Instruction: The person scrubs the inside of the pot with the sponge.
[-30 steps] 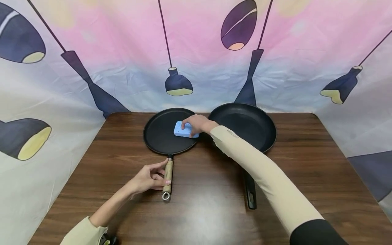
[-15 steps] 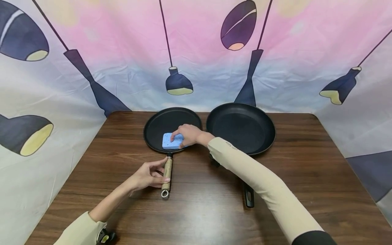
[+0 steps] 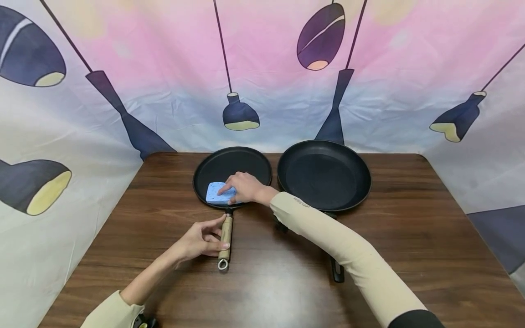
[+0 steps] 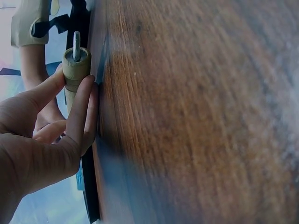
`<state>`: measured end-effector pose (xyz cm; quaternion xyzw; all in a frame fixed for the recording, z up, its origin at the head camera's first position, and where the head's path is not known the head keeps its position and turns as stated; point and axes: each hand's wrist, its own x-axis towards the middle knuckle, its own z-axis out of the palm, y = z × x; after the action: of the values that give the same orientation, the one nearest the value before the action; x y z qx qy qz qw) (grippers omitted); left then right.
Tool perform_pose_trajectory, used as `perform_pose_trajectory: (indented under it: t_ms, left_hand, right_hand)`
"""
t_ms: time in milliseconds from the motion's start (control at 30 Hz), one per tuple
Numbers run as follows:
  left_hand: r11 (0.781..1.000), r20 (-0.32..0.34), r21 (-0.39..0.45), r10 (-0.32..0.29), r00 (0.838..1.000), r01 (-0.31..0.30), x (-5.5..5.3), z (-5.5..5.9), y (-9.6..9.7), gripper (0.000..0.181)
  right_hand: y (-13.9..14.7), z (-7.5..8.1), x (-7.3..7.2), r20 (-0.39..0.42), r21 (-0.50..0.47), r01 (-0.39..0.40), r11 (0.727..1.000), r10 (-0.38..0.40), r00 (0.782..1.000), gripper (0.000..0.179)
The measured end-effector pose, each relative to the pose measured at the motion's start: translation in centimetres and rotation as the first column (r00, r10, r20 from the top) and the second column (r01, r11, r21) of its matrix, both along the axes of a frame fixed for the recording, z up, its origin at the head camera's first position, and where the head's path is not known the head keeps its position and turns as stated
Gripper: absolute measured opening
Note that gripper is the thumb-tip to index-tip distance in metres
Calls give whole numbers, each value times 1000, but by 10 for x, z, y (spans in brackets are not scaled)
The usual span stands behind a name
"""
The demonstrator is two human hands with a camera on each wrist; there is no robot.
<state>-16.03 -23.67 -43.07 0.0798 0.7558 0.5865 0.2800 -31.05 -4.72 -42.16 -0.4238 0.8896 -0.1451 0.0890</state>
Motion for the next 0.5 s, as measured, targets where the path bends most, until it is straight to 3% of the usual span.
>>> perform_pose_trajectory:
  t_ms: [267, 400, 500]
  left_hand:
    - [1000, -3, 19, 10, 1000, -10, 5, -3, 1, 93]
    - [999, 4, 36, 16, 1000, -16, 6, -4, 1, 93]
    - [999, -8, 38, 19, 1000, -19, 5, -2, -1, 93]
  right_hand:
    - [-18, 1, -27, 123, -25, -13, 1000, 16, 992, 42]
    - [-27, 0, -42, 160, -62, 69, 996, -58, 985, 43]
    - [-32, -1, -52, 131, -82, 151, 985, -140, 981, 44]
